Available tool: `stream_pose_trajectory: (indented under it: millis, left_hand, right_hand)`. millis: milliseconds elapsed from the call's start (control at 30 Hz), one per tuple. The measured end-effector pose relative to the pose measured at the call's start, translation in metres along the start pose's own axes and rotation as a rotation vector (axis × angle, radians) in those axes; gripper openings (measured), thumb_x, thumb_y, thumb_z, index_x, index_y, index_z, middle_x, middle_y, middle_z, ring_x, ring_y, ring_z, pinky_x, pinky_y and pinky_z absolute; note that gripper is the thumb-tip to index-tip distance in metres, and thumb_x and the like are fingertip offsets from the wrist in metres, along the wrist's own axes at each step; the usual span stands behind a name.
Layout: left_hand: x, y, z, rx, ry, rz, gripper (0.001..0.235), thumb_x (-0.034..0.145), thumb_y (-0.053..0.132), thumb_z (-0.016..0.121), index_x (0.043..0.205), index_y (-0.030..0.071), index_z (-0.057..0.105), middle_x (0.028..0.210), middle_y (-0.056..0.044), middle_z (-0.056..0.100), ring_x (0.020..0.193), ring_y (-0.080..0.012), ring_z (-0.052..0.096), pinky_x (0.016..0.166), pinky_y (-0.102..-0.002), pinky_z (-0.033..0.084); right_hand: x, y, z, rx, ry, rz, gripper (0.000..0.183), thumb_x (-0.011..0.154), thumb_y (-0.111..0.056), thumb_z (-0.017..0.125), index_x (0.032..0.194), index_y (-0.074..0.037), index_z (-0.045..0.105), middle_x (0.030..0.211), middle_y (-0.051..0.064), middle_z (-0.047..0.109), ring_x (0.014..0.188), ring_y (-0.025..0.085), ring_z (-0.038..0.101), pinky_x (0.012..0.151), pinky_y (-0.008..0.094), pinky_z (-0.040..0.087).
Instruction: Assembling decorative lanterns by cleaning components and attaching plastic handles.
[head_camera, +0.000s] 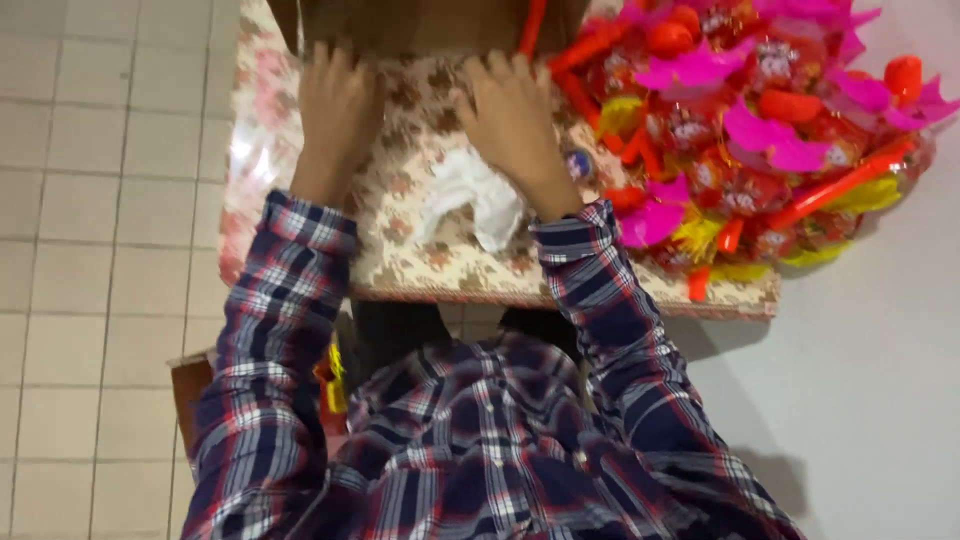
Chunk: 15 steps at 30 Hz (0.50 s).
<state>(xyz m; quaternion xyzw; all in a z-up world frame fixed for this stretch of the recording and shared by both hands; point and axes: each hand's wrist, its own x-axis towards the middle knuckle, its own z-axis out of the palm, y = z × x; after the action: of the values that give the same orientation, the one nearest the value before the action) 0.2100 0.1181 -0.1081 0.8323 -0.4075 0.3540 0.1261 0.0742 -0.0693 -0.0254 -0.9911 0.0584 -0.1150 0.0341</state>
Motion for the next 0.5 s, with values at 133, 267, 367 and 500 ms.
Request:
stream_pose_trajectory:
  millis: [133, 267, 367, 500]
  left_hand:
    - [0.013, -0.019, 0.013, -0.203, 0.284, -0.170, 0.010, 0.090, 0.001, 0.077, 0.093, 0.009, 0.072, 0.102, -0.015, 0.061, 0.096, -0.0329, 0.059, 0.077, -0.041, 0.052]
    - [0.023, -0.040, 0.007, -0.363, 0.524, -0.550, 0.057, 0.087, 0.005, 0.091, 0.123, 0.005, 0.047, 0.117, -0.009, 0.042, 0.104, -0.0213, 0.047, 0.081, -0.029, 0.052]
    - [0.018, -0.065, 0.029, -0.593, 0.396, -0.664, 0.091, 0.113, 0.055, 0.084, 0.164, 0.037, 0.011, 0.149, -0.007, 0.056, 0.116, -0.0171, 0.059, 0.093, -0.032, 0.056]
    - [0.039, -0.065, 0.019, -0.662, 0.143, -0.679, 0.055, 0.111, 0.073, 0.040, 0.134, 0.022, 0.035, 0.112, -0.008, 0.073, 0.090, -0.0188, 0.075, 0.069, -0.034, 0.063]
  right_hand:
    - [0.011, 0.009, -0.005, 0.152, 0.086, 0.132, 0.036, 0.106, -0.035, 0.043, 0.108, -0.009, 0.068, 0.114, 0.015, 0.067, 0.107, 0.031, 0.060, 0.095, 0.051, 0.046]
    - [0.027, 0.053, -0.003, 0.448, 0.664, 0.305, 0.014, 0.094, 0.003, 0.060, 0.102, -0.003, 0.051, 0.101, 0.008, 0.051, 0.081, 0.015, 0.053, 0.066, 0.019, 0.055]
    - [0.046, 0.091, 0.001, 0.500, 0.807, 0.491, 0.081, 0.098, -0.004, 0.081, 0.152, -0.008, 0.020, 0.151, 0.015, 0.041, 0.137, 0.025, 0.056, 0.116, 0.027, 0.064]
    - [0.067, 0.125, 0.010, 0.565, 0.474, 0.606, 0.040, 0.093, 0.001, 0.073, 0.111, -0.013, 0.040, 0.102, 0.005, 0.054, 0.059, 0.006, 0.047, 0.053, 0.017, 0.048]
